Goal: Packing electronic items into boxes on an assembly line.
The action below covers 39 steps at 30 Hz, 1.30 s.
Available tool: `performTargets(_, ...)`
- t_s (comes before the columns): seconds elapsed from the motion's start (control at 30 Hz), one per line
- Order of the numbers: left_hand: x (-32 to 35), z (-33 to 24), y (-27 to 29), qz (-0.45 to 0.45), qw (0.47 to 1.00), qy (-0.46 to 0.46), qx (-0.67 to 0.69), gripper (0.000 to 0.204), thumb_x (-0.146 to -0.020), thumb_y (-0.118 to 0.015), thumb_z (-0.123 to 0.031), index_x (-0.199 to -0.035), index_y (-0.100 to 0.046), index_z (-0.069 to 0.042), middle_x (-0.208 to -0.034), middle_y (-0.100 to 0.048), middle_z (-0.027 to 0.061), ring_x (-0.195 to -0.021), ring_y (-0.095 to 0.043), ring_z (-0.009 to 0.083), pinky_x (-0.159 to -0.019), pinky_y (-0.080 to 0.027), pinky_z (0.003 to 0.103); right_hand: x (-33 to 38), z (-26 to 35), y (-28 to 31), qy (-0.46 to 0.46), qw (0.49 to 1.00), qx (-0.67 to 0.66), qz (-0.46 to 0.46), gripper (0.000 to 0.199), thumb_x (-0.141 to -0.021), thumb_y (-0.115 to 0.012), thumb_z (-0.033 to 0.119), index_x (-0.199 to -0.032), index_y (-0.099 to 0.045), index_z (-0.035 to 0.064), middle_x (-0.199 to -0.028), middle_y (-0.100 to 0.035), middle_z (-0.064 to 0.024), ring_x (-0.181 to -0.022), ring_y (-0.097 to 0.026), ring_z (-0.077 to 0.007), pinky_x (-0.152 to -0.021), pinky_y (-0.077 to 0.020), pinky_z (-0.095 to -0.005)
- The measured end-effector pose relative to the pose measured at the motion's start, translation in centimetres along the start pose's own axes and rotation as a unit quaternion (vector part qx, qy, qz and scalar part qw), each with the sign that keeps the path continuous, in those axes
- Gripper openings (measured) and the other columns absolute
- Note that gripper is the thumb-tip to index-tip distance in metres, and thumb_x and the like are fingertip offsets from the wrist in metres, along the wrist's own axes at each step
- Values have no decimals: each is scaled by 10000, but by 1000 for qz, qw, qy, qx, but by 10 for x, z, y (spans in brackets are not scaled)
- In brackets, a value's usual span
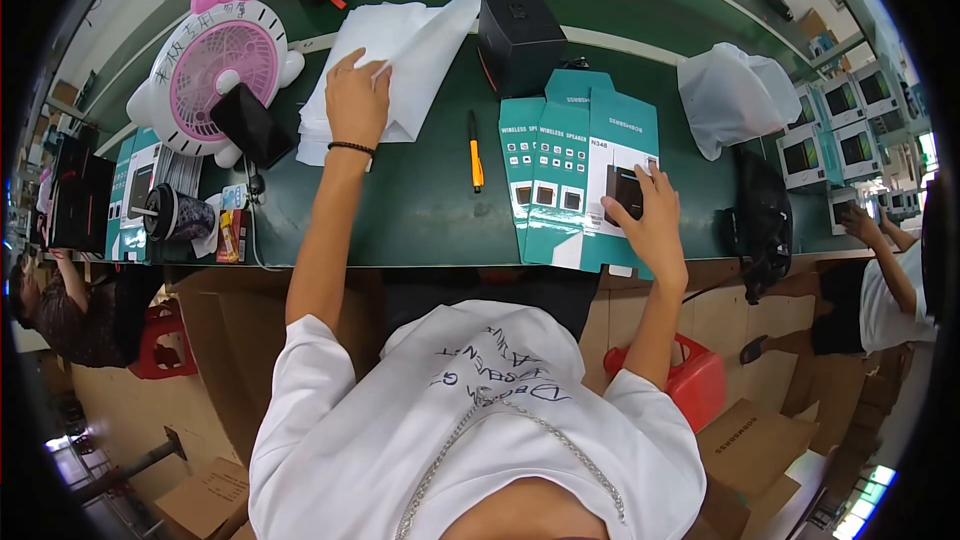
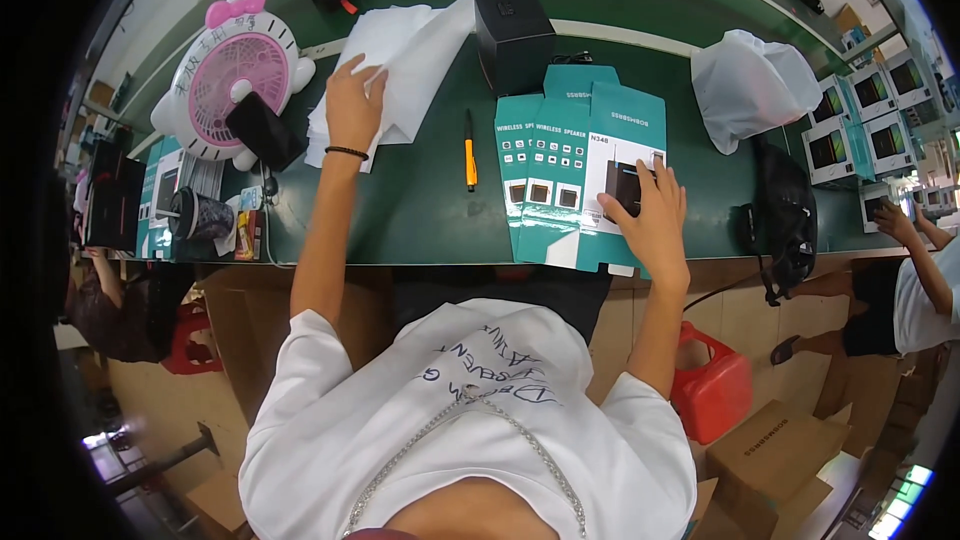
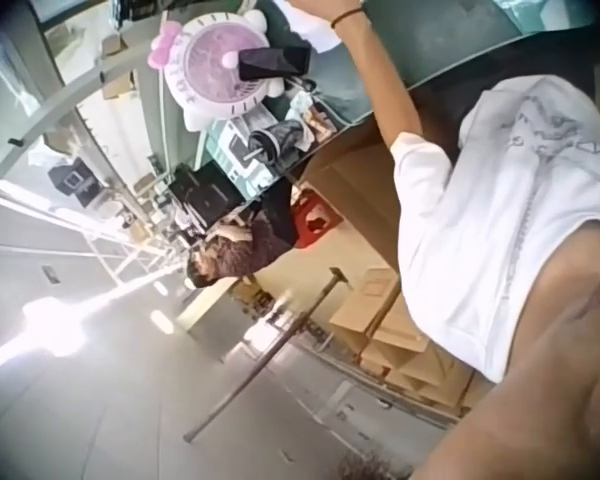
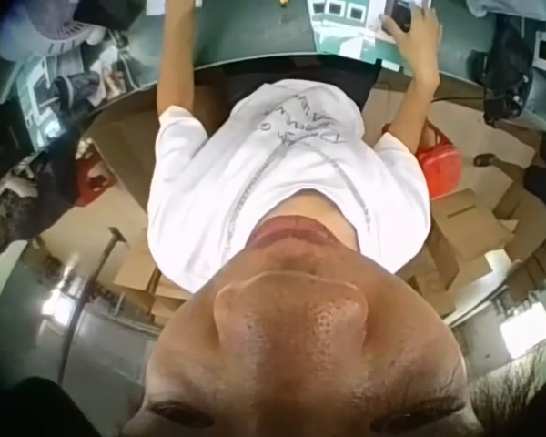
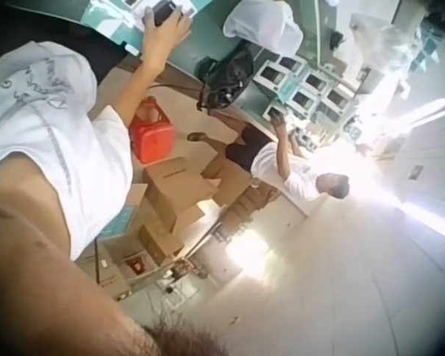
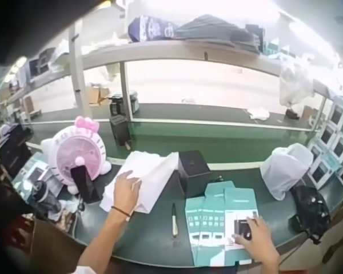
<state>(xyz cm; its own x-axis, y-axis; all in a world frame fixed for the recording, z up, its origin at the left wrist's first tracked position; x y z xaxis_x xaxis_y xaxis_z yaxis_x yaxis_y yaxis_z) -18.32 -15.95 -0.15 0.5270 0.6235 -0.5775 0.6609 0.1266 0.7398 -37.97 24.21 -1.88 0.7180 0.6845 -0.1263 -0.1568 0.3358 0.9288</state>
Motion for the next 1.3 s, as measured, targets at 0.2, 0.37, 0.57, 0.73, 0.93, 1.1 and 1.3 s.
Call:
performTargets(0.2, -28, -20, 43, -27, 993, -10, 118, 219, -916, -717, -217, -1027, -759, -34, -949, -736, 126, -862, -684, 254, -796, -527, 359, -18, 59, 39, 47, 985, -158, -58, 625, -904, -751, 397, -1344, -590, -16, -1381, -572, -261, -1269, -563, -394, -1062, -444, -480)
performTargets(0.37, -25, -75, 109, -4, 980, 38, 196, 194, -897, -733, -169, -1015, -733, -16, -747, -667, 134, -631, -618, 201, -646, -495, 298, -45, 116, 38, 86, 903, -419, -39, 566, -945, -725, 368, -1341, -555, 0, -1235, -661, -225, -1090, -682, -298, -924, -555, -386)
performTargets(0.57, 57, -140, 140, 89, 944, -67, 312, 214, -776, -806, -21, -948, -678, -12, -892, -700, 86, -745, -663, 194, -694, -536, 311, -72, 186, 25, 25, 731, -655, 191, 615, -928, -761, 223, -1412, -430, 36, -1007, -728, -141, -879, -719, -207, -821, -575, -330)
performTargets(0.73, 93, -139, 133, 201, 876, -66, 434, 392, -810, -850, -104, -1103, -609, -6, -1056, -679, 93, -900, -675, 191, -805, -547, 317, -49, 173, 30, 44, 763, -619, 182, 707, -839, -789, 35, -1430, -402, 77, -929, -734, -109, -860, -704, -142, -771, -550, -273)
performTargets(0.93, 75, -153, 114, 227, 792, 71, 563, 748, -799, -856, -87, -1397, -411, -31, -1265, -554, 151, -918, -669, 158, -814, -562, 290, -32, 184, 38, 97, 810, -563, 132, 711, -801, -833, 14, -1358, -399, 98, -940, -733, -124, -813, -709, -138, -700, -542, -255)
performTargets(1.1, 67, -139, 109, 209, 824, 57, 524, 499, -882, -685, 33, -1334, -498, -64, -1288, -539, 75, -804, -585, 95, -751, -557, 236, -33, 147, 49, 37, 799, -587, 123, 566, -846, -798, 9, -1293, -459, 81, -809, -649, -42, -688, -623, -85, -616, -501, -239)
performTargets(1.3, 43, -117, 106, 259, 920, -162, 245, 224, -878, -526, 81, -976, -709, -2, -1218, -572, 120, -813, -600, 218, -745, -522, 327, -36, 115, 89, 214, 865, -364, 271, 137, -889, -754, 60, -1021, -730, 30, -808, -653, -21, -644, -547, -77, -551, -416, -238)
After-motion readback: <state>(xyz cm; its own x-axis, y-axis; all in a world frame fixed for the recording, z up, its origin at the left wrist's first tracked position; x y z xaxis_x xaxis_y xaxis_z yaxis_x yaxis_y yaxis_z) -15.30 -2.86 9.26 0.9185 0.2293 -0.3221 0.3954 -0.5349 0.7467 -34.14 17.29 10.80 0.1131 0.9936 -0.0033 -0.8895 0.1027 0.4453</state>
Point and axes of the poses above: each hand's wrist, its own x-axis away from the middle knuckle, its own y-axis out of the back of the hand, z = x × y, the point moved 5 cm from there along -x, towards the middle knuckle
